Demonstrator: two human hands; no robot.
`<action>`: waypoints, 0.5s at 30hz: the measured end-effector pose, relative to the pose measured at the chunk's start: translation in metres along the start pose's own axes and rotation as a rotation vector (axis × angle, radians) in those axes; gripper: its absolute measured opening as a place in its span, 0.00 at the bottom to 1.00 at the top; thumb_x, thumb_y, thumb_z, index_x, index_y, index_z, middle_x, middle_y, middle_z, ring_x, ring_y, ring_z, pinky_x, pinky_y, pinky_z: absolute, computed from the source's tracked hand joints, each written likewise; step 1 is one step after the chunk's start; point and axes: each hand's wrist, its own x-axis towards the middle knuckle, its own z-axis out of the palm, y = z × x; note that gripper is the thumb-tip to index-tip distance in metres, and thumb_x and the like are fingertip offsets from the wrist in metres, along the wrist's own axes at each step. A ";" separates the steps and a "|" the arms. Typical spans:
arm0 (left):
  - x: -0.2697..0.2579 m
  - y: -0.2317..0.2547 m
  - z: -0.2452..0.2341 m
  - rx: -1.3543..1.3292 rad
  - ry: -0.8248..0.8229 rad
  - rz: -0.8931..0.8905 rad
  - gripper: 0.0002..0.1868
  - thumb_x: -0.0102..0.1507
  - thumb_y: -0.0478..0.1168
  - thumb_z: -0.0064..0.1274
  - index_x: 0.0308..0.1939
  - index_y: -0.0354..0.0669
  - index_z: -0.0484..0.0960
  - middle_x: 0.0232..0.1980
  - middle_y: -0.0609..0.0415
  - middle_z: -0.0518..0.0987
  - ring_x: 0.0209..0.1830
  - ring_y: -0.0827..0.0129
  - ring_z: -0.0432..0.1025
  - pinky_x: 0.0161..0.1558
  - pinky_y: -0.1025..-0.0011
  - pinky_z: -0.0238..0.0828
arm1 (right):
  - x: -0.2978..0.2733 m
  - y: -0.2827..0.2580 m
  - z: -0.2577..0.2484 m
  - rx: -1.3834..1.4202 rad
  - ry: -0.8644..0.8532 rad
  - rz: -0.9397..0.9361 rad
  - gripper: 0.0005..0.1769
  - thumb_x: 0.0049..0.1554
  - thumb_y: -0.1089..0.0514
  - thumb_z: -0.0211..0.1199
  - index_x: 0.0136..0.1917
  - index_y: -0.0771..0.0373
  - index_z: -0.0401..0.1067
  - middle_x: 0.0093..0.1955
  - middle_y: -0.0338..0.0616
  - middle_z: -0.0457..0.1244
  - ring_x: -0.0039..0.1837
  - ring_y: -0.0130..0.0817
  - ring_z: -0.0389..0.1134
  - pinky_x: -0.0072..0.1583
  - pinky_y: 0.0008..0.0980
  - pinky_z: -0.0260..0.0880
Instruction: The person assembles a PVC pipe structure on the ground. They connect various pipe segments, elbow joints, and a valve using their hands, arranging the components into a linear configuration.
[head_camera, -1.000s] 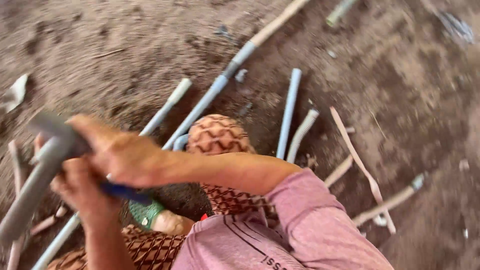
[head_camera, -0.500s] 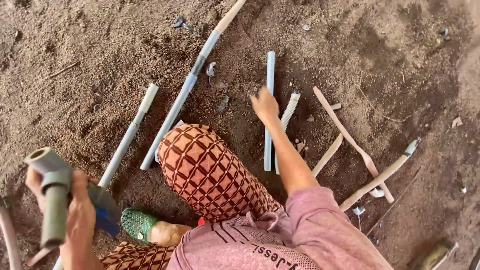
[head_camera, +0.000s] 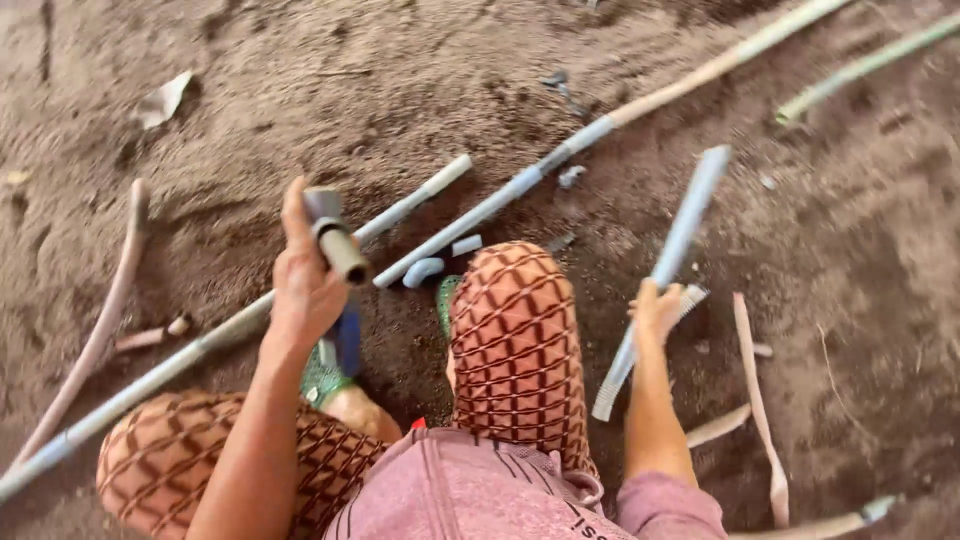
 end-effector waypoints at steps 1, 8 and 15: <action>0.001 0.002 0.001 0.000 -0.033 0.013 0.45 0.69 0.32 0.56 0.84 0.44 0.45 0.46 0.09 0.77 0.48 0.09 0.73 0.49 0.24 0.62 | 0.002 -0.030 -0.018 0.095 0.061 -0.062 0.18 0.64 0.49 0.61 0.52 0.68 0.63 0.28 0.51 0.65 0.26 0.39 0.68 0.32 0.35 0.71; 0.012 -0.036 0.007 0.078 -0.047 -0.070 0.51 0.64 0.32 0.56 0.85 0.53 0.42 0.60 0.22 0.80 0.58 0.23 0.76 0.61 0.30 0.68 | -0.003 -0.268 -0.098 0.133 0.083 -0.815 0.11 0.68 0.54 0.74 0.58 0.62 0.79 0.34 0.47 0.69 0.36 0.36 0.72 0.46 0.30 0.73; 0.016 -0.038 -0.004 0.034 -0.059 -0.220 0.46 0.63 0.45 0.58 0.80 0.50 0.49 0.51 0.26 0.82 0.56 0.27 0.78 0.59 0.33 0.69 | -0.140 -0.470 -0.078 0.084 -0.824 -1.286 0.22 0.58 0.53 0.76 0.61 0.66 0.76 0.51 0.60 0.70 0.52 0.54 0.73 0.54 0.52 0.72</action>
